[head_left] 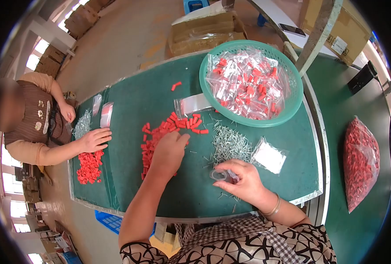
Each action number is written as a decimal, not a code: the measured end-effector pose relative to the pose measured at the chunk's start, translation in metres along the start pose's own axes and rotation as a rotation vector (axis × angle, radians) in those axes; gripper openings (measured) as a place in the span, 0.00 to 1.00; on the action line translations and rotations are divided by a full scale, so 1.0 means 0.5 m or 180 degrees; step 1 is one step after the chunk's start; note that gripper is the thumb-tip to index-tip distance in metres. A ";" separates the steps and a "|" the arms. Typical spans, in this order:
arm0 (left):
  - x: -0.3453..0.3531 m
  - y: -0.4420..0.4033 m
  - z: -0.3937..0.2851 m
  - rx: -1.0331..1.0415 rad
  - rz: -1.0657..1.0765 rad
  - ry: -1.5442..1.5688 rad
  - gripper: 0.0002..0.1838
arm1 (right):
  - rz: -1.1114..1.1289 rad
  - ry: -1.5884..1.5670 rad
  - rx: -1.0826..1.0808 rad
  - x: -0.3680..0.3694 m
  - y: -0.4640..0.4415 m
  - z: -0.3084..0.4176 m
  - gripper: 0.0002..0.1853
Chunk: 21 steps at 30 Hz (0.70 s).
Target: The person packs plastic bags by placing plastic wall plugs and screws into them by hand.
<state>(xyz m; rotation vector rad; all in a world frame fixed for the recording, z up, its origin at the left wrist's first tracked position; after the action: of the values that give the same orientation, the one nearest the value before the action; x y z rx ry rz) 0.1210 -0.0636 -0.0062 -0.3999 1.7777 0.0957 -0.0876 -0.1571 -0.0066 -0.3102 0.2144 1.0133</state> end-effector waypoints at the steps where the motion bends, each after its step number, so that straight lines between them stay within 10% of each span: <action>1: 0.009 0.002 -0.002 0.0096 0.0058 -0.0171 0.10 | 0.0013 0.0023 -0.0071 0.004 0.000 -0.004 0.19; 5: 0.018 -0.004 0.006 0.0285 -0.0251 -0.0188 0.07 | 0.0036 0.0029 -0.0122 0.004 -0.002 -0.005 0.20; 11: -0.102 0.041 -0.119 -0.0130 -0.0152 0.2293 0.13 | 0.0057 0.0125 -0.0005 0.003 -0.005 -0.005 0.22; 21: -0.106 0.078 -0.158 0.0062 -0.0774 0.2448 0.17 | 0.0027 0.0038 -0.0209 0.016 -0.002 -0.008 0.21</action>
<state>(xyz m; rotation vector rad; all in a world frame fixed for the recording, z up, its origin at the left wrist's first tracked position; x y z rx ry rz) 0.0453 -0.0376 0.0583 -0.6976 2.4591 -0.2851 -0.0826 -0.1526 -0.0127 -0.3752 0.1937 1.0285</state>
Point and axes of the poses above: each hand's wrist, its own y-axis away from the middle knuckle, its own x-axis out of the palm, z = x × y, the point moved 3 cm from there along -y, towards the middle knuckle, and after that the axes turned 1 degree about y, right-handed, at the moved point
